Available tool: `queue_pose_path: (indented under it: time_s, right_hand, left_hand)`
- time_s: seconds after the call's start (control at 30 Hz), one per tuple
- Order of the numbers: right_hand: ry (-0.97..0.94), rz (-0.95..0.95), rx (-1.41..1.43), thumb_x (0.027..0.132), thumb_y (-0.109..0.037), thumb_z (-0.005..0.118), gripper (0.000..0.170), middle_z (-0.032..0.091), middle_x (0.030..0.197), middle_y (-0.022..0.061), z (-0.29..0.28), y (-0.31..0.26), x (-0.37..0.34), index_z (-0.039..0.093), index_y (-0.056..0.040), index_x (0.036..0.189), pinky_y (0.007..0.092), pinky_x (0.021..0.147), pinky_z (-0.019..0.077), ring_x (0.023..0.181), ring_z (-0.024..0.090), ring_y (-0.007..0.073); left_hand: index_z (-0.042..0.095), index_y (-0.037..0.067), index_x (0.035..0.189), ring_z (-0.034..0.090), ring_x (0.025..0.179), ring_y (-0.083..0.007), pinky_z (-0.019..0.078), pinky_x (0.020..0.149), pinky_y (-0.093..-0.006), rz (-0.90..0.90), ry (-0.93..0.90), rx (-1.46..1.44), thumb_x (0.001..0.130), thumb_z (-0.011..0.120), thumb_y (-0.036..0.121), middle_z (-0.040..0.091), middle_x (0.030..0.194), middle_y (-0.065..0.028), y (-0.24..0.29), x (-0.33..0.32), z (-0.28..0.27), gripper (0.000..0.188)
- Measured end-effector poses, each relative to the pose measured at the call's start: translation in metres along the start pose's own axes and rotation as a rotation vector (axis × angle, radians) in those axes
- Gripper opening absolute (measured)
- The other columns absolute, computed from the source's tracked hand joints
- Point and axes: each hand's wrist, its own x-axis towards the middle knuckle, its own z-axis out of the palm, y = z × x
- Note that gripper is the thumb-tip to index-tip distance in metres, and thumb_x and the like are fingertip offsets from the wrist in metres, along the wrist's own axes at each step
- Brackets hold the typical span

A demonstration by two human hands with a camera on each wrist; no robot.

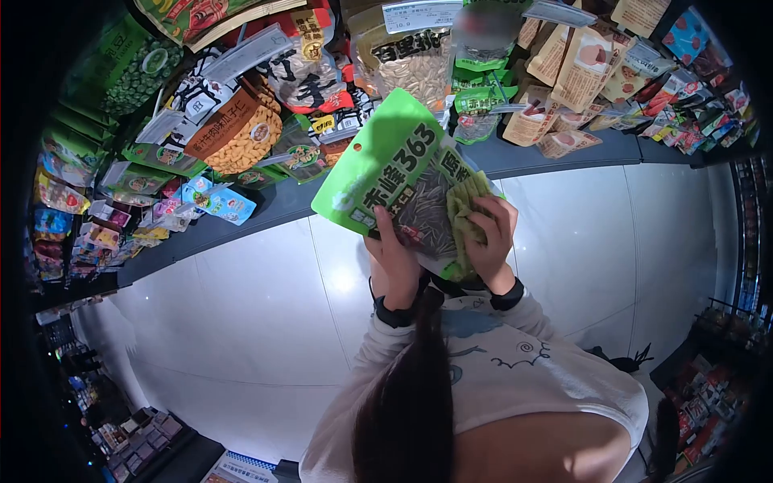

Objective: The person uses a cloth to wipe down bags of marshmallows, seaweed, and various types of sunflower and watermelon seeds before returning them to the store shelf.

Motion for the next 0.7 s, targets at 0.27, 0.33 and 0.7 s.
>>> queue_pose_path:
  time_s: [0.27, 0.33, 0.7]
  right_hand:
    - [-0.362, -0.057, 0.078, 0.062, -0.012, 0.067, 0.048, 0.050, 0.124, 0.0155, -0.024, -0.012, 0.000, 0.060, -0.0050, 0.109, 0.0461, 0.096, 0.0357, 0.121, 0.040, 0.0361]
    - [-0.418, -0.083, 0.087, 0.063, -0.007, 0.064, 0.046, 0.050, 0.124, 0.0169, -0.030, 0.000, 0.004, 0.060, -0.0033, 0.108, 0.0437, 0.096, 0.0377, 0.119, 0.043, 0.0363]
    - [0.479, 0.753, 1.033, 0.088, -0.003, 0.050, 0.035, 0.055, 0.111, 0.0153, -0.089, -0.020, 0.074, 0.042, 0.0016, 0.122, 0.0293, 0.085, 0.0439, 0.098, 0.056, 0.0205]
  left_hand:
    - [0.046, 0.006, 0.110, 0.054, 0.056, -0.0102, 0.0404, 0.043, -0.0236, 0.004, 0.111, -0.255, 0.091, 0.051, 0.032, 0.059, 0.084, -0.0055, 0.051, -0.016, 0.032, 0.033]
    - [0.045, 0.005, 0.113, 0.057, 0.064, -0.0115, 0.0425, 0.045, -0.0239, 0.028, 0.031, -0.161, 0.091, 0.050, 0.031, 0.058, 0.091, -0.0068, 0.028, 0.001, 0.001, 0.034]
    - [0.042, 0.001, 0.119, 0.058, 0.095, -0.0204, 0.0482, 0.076, -0.0322, 0.044, -0.204, -0.277, 0.093, 0.045, 0.030, 0.055, 0.110, -0.0120, 0.049, -0.016, 0.010, 0.039]
